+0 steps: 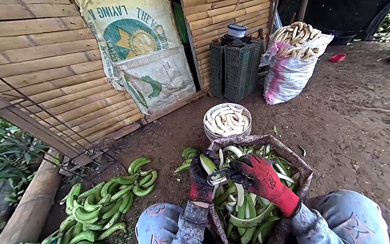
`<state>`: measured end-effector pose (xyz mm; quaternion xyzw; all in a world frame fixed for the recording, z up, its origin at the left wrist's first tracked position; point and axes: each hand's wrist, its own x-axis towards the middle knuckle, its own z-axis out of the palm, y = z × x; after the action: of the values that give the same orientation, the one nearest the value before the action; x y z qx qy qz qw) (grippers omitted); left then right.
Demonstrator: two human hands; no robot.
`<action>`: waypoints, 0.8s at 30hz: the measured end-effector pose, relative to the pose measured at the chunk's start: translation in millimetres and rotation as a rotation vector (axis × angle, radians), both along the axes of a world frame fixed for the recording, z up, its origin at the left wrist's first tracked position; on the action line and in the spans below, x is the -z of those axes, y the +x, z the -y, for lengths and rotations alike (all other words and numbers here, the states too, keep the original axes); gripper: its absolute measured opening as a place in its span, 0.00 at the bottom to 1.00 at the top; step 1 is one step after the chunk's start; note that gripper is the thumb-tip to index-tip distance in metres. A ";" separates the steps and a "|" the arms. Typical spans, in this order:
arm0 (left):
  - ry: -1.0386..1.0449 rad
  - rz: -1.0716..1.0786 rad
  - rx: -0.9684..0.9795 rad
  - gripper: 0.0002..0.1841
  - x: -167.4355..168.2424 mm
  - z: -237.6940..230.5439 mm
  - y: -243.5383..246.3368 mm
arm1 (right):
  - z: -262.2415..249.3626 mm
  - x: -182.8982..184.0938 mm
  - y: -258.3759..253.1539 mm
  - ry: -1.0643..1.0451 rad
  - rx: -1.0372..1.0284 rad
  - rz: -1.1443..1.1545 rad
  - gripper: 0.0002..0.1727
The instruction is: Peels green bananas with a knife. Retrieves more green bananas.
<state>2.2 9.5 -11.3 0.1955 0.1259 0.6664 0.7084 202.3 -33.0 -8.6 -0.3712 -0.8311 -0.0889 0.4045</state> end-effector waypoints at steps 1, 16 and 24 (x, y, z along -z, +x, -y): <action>0.014 0.024 0.023 0.40 1.7 -0.5 -0.3 | 0.3 -0.7 1.8 0.000 0.008 0.016 0.20; 0.031 -1.155 -0.289 0.22 0.6 26.8 38.2 | -15.2 -7.0 -6.0 -0.630 0.305 -0.143 0.23; -0.065 -0.244 0.256 0.29 8.0 -15.7 4.8 | -25.7 0.2 32.9 -0.556 0.034 -0.299 0.20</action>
<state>7.0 25.2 -19.3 0.2662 0.2065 0.5375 0.7731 235.3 -7.3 -8.8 -0.4904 -0.7484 0.1904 0.4039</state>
